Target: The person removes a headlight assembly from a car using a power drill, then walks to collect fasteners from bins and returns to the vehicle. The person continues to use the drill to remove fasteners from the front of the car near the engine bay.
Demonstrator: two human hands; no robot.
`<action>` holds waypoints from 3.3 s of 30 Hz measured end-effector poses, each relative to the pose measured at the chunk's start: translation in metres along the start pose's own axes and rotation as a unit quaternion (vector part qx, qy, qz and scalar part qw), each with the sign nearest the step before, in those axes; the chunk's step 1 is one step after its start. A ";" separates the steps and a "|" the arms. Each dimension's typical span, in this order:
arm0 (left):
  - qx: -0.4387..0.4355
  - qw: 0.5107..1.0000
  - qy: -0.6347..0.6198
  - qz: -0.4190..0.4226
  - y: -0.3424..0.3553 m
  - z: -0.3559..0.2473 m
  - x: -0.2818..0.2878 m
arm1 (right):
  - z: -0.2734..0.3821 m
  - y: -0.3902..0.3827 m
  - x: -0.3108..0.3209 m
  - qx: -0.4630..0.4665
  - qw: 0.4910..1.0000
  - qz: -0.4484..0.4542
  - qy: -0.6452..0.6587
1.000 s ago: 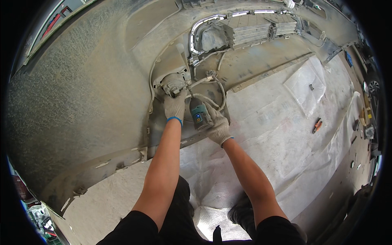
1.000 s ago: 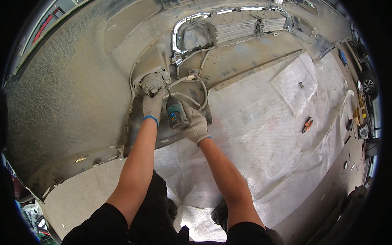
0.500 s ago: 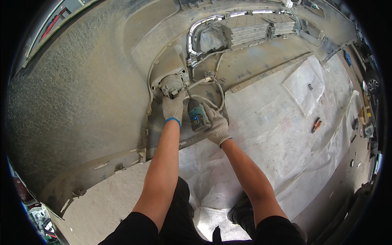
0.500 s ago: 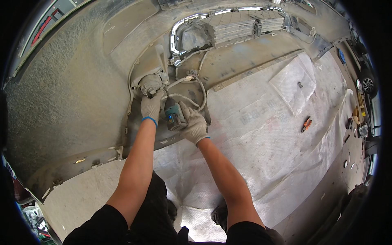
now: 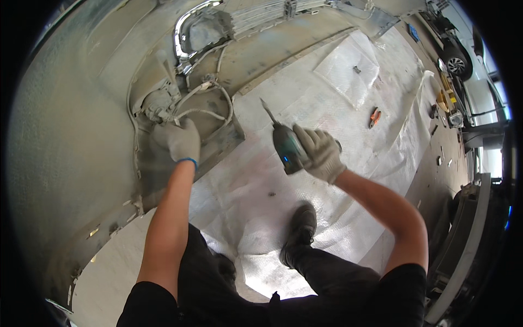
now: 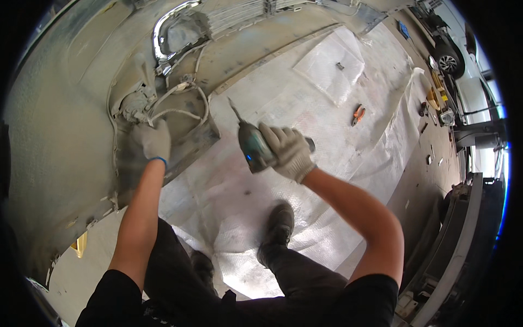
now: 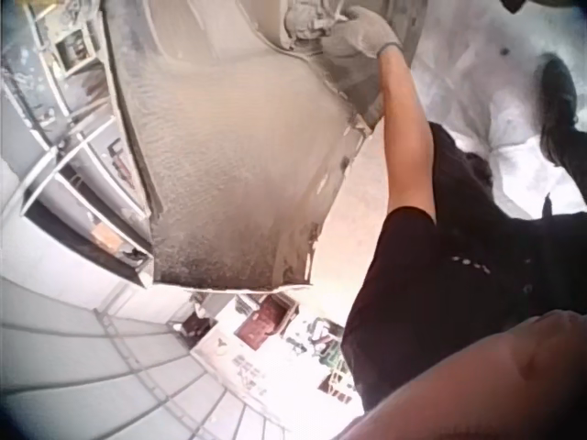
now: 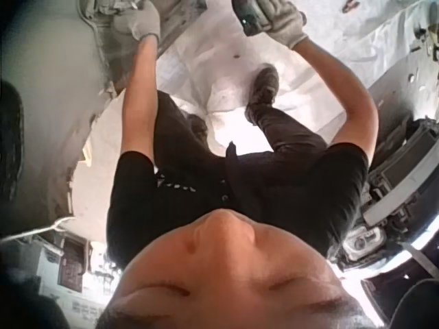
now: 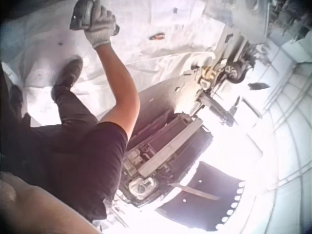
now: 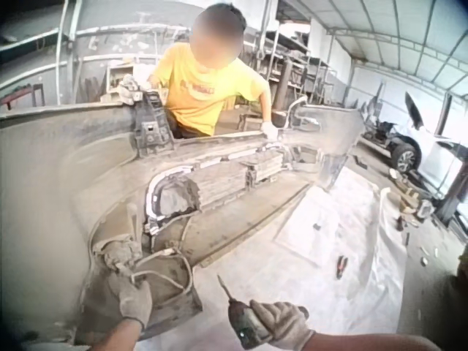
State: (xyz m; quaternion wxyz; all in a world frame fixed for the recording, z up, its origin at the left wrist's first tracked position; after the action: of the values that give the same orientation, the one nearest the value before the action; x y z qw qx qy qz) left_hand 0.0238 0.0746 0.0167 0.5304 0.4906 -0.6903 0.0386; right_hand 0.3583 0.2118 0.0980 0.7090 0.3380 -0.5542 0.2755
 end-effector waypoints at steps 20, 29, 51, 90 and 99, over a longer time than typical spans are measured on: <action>-0.252 0.768 -0.015 0.589 -0.270 -0.099 -0.123 | -0.020 -0.090 -0.038 -0.061 0.994 0.013 0.089; 0.367 0.651 -0.615 0.251 -0.050 -0.044 -0.006 | 0.061 -0.008 -0.005 0.043 0.986 -0.006 0.159; 0.361 0.618 -0.676 0.174 -0.013 -0.023 0.061 | 0.146 0.019 -0.011 0.115 0.973 0.047 0.194; 0.333 0.815 -0.475 -0.019 0.031 0.101 0.026 | 0.231 0.109 -0.108 0.041 0.980 0.107 0.164; 0.404 0.862 -0.289 -0.099 0.021 0.090 0.077 | 0.237 0.114 -0.123 0.028 0.974 0.111 0.195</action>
State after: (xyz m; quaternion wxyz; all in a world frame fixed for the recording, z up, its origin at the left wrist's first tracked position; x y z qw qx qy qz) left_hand -0.0502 -0.0150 0.0465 0.0638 0.7167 -0.6844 0.1175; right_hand 0.1005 0.0947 0.0354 0.7587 0.2339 -0.4316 0.4282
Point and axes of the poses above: each hand's wrist, its own y-axis towards the middle knuckle, its own x-axis out of the back of the hand, z = x × y, the point moved 7 cm from there along y, towards the middle knuckle, and after that the axes turned 12 degrees about -x, right-handed, at the moved point
